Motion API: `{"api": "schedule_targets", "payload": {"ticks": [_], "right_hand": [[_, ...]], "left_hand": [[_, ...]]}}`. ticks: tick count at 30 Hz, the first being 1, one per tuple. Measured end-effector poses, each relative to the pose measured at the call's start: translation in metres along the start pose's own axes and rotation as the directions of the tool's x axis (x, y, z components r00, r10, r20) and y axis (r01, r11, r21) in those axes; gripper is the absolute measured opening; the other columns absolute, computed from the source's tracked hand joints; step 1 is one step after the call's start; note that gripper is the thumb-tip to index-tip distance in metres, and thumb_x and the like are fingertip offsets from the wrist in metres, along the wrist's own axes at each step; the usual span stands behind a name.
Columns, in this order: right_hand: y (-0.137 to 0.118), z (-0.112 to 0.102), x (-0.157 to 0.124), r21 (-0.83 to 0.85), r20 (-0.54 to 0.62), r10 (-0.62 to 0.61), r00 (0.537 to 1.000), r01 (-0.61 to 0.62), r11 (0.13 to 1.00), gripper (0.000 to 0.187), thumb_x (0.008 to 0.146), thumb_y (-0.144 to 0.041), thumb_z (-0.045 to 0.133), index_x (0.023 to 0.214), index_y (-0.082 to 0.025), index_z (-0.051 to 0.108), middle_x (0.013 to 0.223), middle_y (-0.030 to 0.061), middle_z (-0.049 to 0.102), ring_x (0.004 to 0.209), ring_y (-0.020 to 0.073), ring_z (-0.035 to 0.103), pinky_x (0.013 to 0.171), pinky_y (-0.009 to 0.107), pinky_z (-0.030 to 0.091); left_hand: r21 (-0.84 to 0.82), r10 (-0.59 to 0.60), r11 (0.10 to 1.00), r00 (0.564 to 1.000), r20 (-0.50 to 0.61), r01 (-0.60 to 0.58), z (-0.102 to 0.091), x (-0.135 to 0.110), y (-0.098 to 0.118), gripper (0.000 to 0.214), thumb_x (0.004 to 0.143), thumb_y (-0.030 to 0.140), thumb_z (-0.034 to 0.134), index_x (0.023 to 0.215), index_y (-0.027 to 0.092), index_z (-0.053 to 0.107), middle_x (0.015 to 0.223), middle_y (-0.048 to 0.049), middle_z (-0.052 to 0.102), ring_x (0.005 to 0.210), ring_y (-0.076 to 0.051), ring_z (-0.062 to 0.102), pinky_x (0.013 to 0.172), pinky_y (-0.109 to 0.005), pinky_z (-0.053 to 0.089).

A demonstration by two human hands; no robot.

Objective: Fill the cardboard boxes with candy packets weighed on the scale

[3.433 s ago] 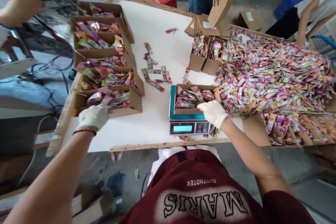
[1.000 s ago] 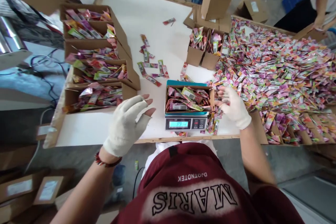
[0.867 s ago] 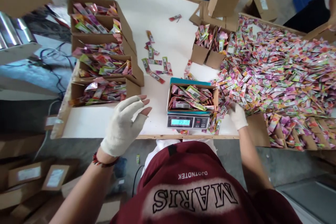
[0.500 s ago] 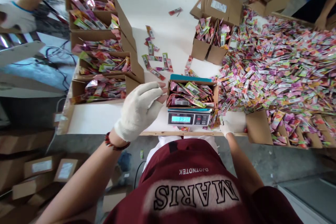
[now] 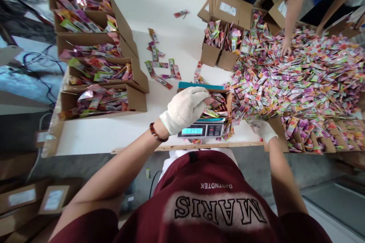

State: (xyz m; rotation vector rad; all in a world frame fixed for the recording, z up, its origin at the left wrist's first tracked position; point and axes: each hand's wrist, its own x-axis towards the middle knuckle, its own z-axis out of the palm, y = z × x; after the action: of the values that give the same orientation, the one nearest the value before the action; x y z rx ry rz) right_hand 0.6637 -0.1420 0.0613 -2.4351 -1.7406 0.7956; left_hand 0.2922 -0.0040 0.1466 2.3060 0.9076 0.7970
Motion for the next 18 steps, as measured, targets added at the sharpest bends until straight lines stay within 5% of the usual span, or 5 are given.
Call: {"api": "schedule_targets", "payload": {"ticks": [5,8,13,15,18], "right_hand": [[0.01,-0.02,0.005,0.077,0.044,-0.012,0.999,0.008,0.997,0.028,0.084,-0.016,0.056,0.1,-0.016,0.078,0.096,0.0085,0.079,0.09,0.0234,0.072,0.082,0.03,0.056],[-0.031,-0.037,-0.003,0.149,-0.121,-0.183,0.976,0.2,0.968,0.026,0.089,-0.024,0.055,0.099,-0.019,0.078,0.096,0.0081,0.077,0.09,0.0234,0.07,0.085,0.032,0.055],[-0.11,-0.059,-0.005,0.088,-0.317,-0.464,0.827,0.513,0.854,0.036,0.093,-0.037,0.062,0.123,-0.023,0.073,0.122,0.0111,0.071,0.11,0.0274,0.067,0.101,0.04,0.053],[-0.095,-0.063,-0.003,0.094,-0.332,-0.384,0.862,0.435,0.895,0.047,0.093,-0.041,0.061,0.136,-0.022,0.066,0.131,0.0133,0.068,0.109,0.0273,0.068,0.101,0.041,0.054],[-0.022,-0.063,-0.014,-0.033,-0.413,-0.036,0.91,0.025,0.999,0.057,0.093,-0.049,0.055,0.137,-0.015,0.065,0.125,0.0206,0.069,0.109,0.0322,0.067,0.099,0.047,0.054]], "left_hand": [[0.016,-0.033,0.999,0.997,0.064,0.032,0.006,0.002,0.002,0.037,0.104,0.035,0.044,0.098,0.016,0.075,0.107,-0.0114,0.076,0.102,-0.024,0.071,0.096,-0.038,0.056],[-0.001,-0.062,0.998,0.998,0.013,0.062,0.004,0.001,0.003,0.039,0.105,0.037,0.041,0.098,0.016,0.073,0.108,-0.0114,0.075,0.1,-0.023,0.07,0.093,-0.036,0.057],[-0.02,-0.063,0.998,0.98,-0.188,0.06,-0.002,-0.003,0.007,0.04,0.106,0.039,0.037,0.111,0.016,0.069,0.122,-0.0145,0.07,0.112,-0.024,0.066,0.1,-0.04,0.055],[-0.018,-0.021,1.0,0.983,-0.184,0.018,0.004,-0.005,0.008,0.039,0.106,0.039,0.037,0.112,0.017,0.068,0.121,-0.0145,0.069,0.113,-0.024,0.065,0.1,-0.041,0.055],[0.07,0.011,0.997,0.999,0.038,-0.014,0.028,-0.006,0.012,0.035,0.101,0.043,0.051,0.114,0.016,0.069,0.119,-0.0152,0.069,0.11,-0.028,0.065,0.097,-0.044,0.055]]}}
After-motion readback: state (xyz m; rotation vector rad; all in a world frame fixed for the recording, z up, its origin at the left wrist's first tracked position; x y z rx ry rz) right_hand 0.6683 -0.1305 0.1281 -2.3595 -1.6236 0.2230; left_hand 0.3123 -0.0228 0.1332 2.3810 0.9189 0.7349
